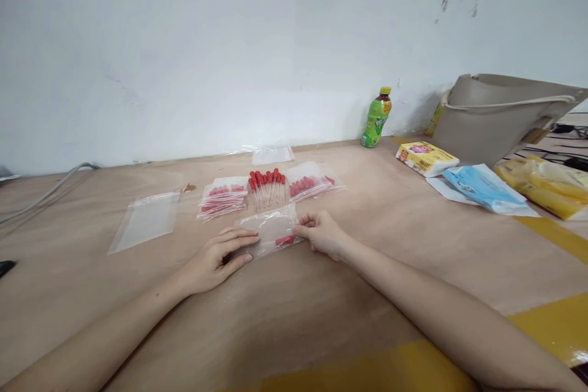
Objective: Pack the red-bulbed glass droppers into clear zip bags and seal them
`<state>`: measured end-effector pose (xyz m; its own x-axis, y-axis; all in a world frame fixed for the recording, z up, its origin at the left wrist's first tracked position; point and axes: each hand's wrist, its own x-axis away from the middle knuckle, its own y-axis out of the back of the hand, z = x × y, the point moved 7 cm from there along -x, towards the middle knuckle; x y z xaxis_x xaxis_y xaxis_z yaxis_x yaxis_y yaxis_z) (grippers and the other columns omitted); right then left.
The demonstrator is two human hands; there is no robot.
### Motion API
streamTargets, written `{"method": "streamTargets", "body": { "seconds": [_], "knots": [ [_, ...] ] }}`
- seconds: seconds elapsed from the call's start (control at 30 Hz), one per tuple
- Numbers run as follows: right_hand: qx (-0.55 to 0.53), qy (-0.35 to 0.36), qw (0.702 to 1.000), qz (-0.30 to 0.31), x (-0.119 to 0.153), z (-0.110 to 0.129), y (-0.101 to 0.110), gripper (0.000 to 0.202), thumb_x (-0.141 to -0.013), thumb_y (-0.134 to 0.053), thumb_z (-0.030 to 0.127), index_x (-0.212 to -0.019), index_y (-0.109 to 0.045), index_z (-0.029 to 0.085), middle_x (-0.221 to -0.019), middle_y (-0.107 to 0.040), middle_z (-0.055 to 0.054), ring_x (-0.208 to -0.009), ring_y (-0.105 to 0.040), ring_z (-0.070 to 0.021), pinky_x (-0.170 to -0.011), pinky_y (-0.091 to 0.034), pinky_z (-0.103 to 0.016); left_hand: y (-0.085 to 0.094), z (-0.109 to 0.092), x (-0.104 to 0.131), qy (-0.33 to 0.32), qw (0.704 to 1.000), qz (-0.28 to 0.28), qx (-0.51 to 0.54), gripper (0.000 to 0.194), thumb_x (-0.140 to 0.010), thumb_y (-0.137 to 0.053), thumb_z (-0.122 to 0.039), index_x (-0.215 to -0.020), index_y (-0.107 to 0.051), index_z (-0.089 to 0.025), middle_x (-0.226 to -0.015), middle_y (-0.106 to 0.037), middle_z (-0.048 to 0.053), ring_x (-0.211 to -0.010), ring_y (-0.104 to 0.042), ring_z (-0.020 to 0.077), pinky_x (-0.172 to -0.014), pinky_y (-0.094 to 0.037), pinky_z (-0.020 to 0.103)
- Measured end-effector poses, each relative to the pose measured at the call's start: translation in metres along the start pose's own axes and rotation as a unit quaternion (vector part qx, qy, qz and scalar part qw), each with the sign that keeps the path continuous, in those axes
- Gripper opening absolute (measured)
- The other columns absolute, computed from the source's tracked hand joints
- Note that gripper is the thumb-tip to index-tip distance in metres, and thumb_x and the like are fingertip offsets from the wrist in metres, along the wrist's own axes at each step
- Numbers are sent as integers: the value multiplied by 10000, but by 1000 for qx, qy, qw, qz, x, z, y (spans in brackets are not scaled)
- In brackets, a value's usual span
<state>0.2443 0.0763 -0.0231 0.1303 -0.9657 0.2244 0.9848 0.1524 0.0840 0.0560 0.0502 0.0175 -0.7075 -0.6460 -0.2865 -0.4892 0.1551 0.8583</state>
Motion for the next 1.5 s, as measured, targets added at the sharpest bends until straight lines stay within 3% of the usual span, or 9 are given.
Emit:
{"method": "streamTargets", "body": {
  "seconds": [0.1, 0.2, 0.37, 0.57, 0.83, 1.03, 1.2, 1.4, 1.5],
  "knots": [
    [23, -4, 1000, 8, -5, -4, 4, 241, -644, -639, 357, -718, -484, 189, -462, -504, 69, -273, -253, -29, -280, -169, -179, -1, 2, 1, 4, 1000, 3, -5, 309, -886, -467, -276, -1183, -541, -229, -1216, -534, 61, -1147, -464, 212, -958, -396, 392],
    [147, 112, 980, -72, -14, 18, 26, 212, -670, -615, 320, -805, -516, 190, -560, -556, 30, -375, -417, -83, -374, -336, -223, -4, 5, 2, 13, 1000, 14, -2, 318, -892, -454, -281, -1193, -539, -223, -1250, -517, 62, -1194, -431, 213, -980, -384, 392],
    [435, 379, 804, -142, -32, 74, 34, 213, -791, -509, 327, -888, -636, 186, -988, -637, -92, -945, -545, -226, -855, -370, -387, -5, 6, 2, 17, 1000, 21, 7, 313, -899, -440, -287, -1186, -551, -233, -1270, -504, 56, -1198, -435, 209, -990, -375, 406],
    [594, 309, 740, -61, -73, 68, 19, 343, -856, -394, 399, -1074, -609, 245, -1181, -571, -72, -1101, -468, -243, -909, -274, -420, -6, 8, 1, 22, 999, 27, 7, 311, -908, -423, -269, -1189, -551, -227, -1285, -488, 59, -1208, -422, 206, -993, -369, 401],
    [622, 232, 739, -117, -75, 77, 23, 284, -794, -463, 353, -935, -655, 197, -1011, -629, -93, -1010, -500, -244, -876, -267, -400, -7, 8, 2, 15, 1000, 19, -10, 310, -901, -438, -281, -1185, -553, -231, -1265, -509, 54, -1193, -437, 206, -980, -388, 378],
    [541, 87, 820, -163, -101, 77, -2, 386, -757, -505, 255, -1122, -503, 130, -1073, -596, -152, -974, -560, -252, -766, -403, -333, -7, 6, 3, 7, 999, 20, -26, 319, -904, -436, -282, -1209, -525, -254, -1275, -495, 45, -1190, -434, 207, -981, -384, 390],
    [531, 21, 833, -156, -118, 69, -21, 447, -693, -536, 116, -1128, -462, 47, -1027, -598, -214, -960, -584, -285, -738, -442, -347, -7, 7, 2, 8, 999, 24, -26, 318, -907, -427, -277, -1206, -529, -249, -1266, -502, 47, -1194, -429, 203, -984, -383, 384],
    [500, 45, 851, -157, -91, 79, -4, 607, -703, -500, 88, -1259, -269, 16, -963, -607, -211, -901, -600, -260, -698, -453, -317, -10, 9, 4, 11, 999, 42, -21, 320, -912, -412, -279, -1209, -529, -259, -1293, -477, 45, -1208, -415, 206, -989, -377, 389],
    [370, 129, 907, -153, -62, 76, 22, 619, -753, -450, 151, -1299, -175, 60, -805, -619, -108, -672, -606, -189, -586, -457, -282, -12, 10, 5, 7, 998, 54, -15, 327, -916, -406, -286, -1226, -510, -275, -1313, -457, 31, -1222, -399, 206, -995, -369, 394]
  ]
}}
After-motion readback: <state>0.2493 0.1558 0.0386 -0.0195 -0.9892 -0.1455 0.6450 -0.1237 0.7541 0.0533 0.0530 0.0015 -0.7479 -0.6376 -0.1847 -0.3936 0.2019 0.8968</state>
